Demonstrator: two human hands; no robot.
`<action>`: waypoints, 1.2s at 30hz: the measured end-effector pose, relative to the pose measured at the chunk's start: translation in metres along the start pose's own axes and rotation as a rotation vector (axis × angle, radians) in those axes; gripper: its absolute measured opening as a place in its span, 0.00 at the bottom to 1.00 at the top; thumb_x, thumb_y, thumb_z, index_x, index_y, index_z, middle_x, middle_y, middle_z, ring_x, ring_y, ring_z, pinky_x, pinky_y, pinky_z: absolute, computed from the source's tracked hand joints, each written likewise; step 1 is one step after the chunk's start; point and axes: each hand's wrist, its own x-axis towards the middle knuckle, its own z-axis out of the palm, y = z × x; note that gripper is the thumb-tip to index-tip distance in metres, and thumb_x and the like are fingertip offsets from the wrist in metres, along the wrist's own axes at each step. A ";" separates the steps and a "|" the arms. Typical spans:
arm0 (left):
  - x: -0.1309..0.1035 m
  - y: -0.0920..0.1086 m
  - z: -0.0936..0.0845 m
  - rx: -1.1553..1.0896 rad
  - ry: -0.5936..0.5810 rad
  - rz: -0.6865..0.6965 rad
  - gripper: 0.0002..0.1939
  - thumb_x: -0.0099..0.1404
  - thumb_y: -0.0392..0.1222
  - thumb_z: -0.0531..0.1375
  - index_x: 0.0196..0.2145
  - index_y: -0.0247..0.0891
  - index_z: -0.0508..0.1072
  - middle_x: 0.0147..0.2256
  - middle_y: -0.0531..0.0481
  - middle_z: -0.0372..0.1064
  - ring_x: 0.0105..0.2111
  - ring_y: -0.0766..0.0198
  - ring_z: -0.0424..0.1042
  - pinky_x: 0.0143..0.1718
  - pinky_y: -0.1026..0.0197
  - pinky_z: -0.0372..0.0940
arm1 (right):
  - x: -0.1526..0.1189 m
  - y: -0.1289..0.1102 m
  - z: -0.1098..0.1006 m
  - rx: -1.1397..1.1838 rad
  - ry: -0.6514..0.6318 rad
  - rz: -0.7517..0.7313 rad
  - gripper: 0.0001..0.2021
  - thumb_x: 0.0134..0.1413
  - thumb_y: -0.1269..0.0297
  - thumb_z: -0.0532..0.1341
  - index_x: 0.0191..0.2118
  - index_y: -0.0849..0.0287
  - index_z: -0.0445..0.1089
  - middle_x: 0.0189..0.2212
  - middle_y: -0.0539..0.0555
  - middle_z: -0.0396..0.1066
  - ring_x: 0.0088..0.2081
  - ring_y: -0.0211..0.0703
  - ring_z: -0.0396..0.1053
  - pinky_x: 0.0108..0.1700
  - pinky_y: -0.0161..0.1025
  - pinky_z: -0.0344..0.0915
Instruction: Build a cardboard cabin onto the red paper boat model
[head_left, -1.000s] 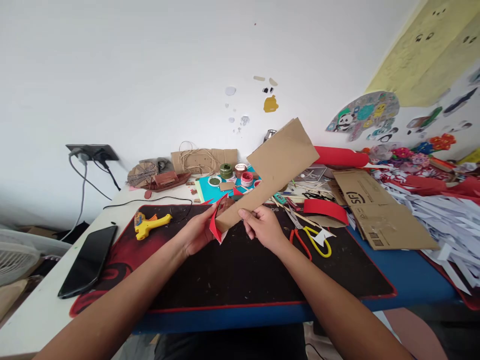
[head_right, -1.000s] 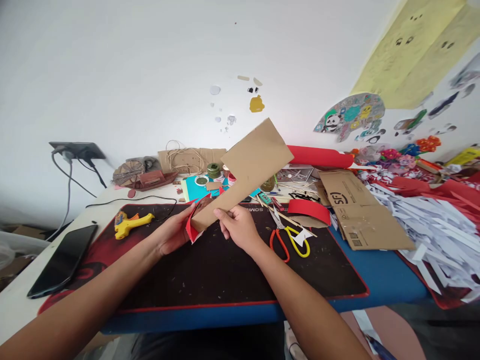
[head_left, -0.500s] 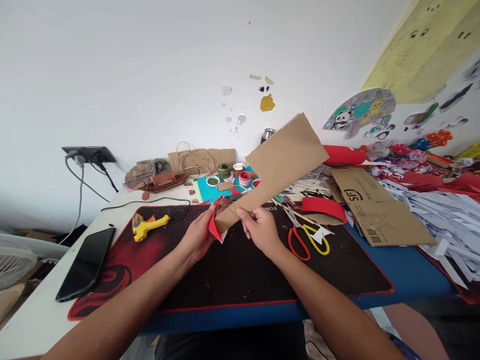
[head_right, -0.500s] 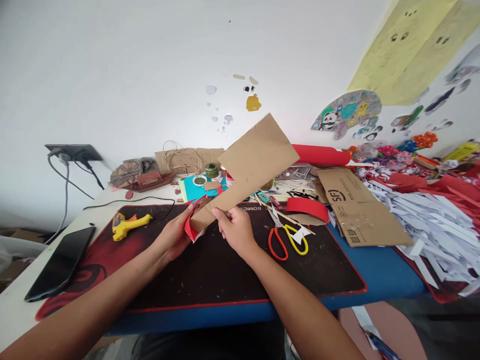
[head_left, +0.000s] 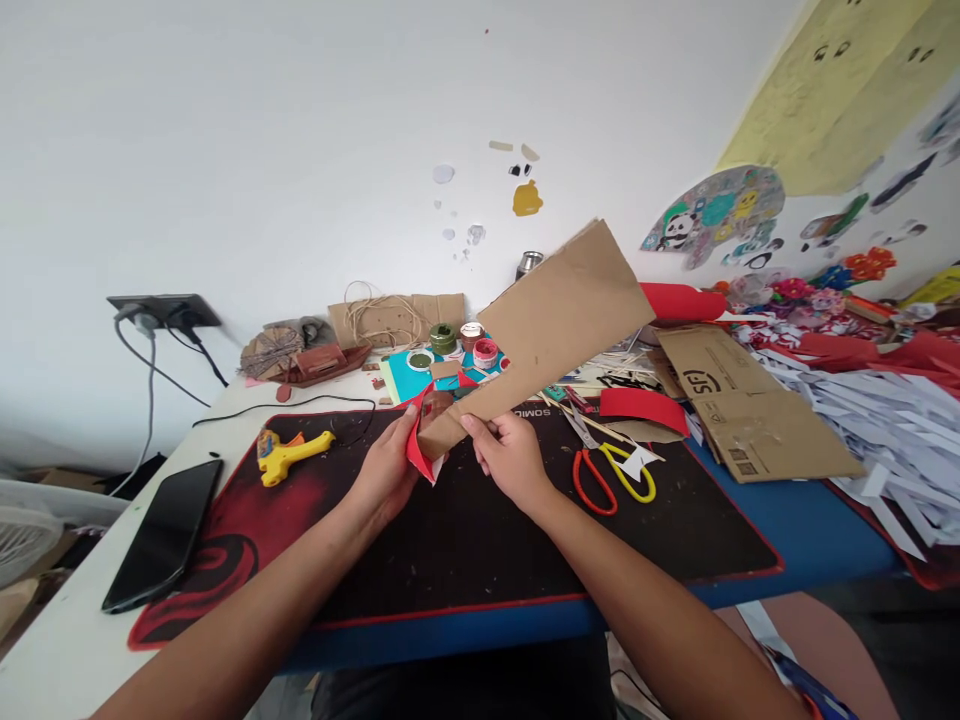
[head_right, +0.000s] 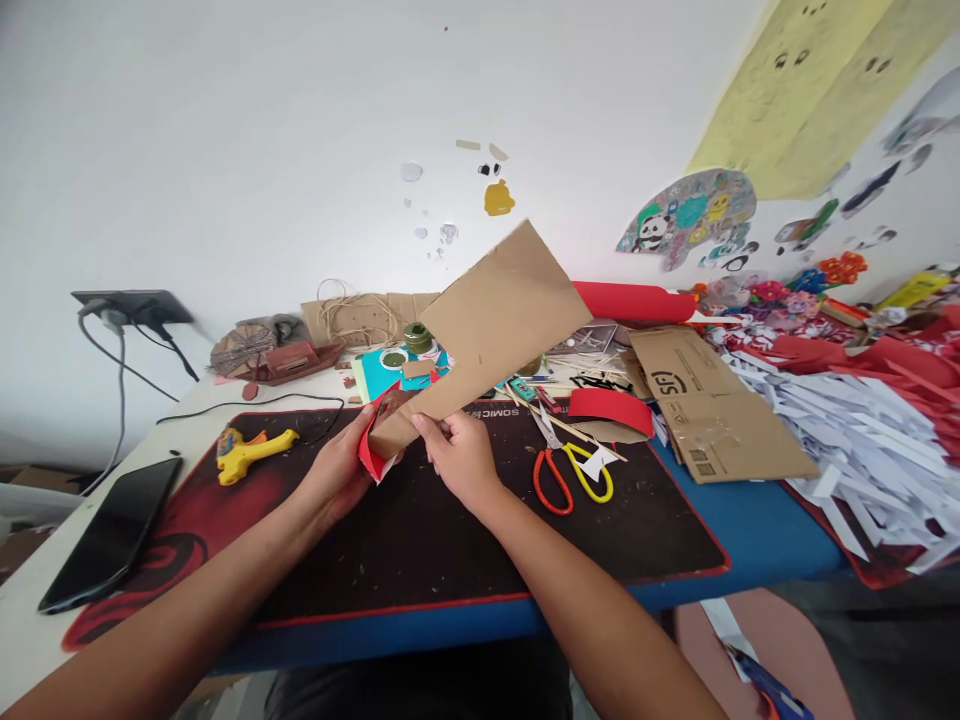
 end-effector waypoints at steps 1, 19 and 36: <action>0.000 0.000 -0.001 0.011 -0.006 0.010 0.28 0.65 0.62 0.67 0.51 0.36 0.78 0.46 0.40 0.82 0.37 0.54 0.80 0.34 0.57 0.75 | 0.000 0.000 0.000 0.022 -0.016 0.007 0.28 0.65 0.39 0.62 0.21 0.53 0.61 0.14 0.47 0.63 0.15 0.36 0.60 0.21 0.35 0.57; -0.010 0.013 -0.002 0.162 0.010 0.360 0.28 0.66 0.65 0.65 0.51 0.41 0.71 0.48 0.46 0.80 0.48 0.53 0.79 0.49 0.54 0.72 | -0.019 0.000 -0.012 0.014 -0.097 0.046 0.32 0.63 0.41 0.63 0.15 0.54 0.60 0.11 0.48 0.59 0.15 0.37 0.58 0.24 0.37 0.57; -0.037 0.022 -0.013 0.283 -0.044 0.503 0.29 0.67 0.65 0.64 0.55 0.43 0.67 0.52 0.43 0.78 0.53 0.48 0.77 0.54 0.51 0.71 | -0.044 -0.010 -0.012 0.234 -0.110 -0.047 0.10 0.61 0.53 0.69 0.40 0.53 0.83 0.18 0.47 0.69 0.14 0.36 0.60 0.17 0.35 0.58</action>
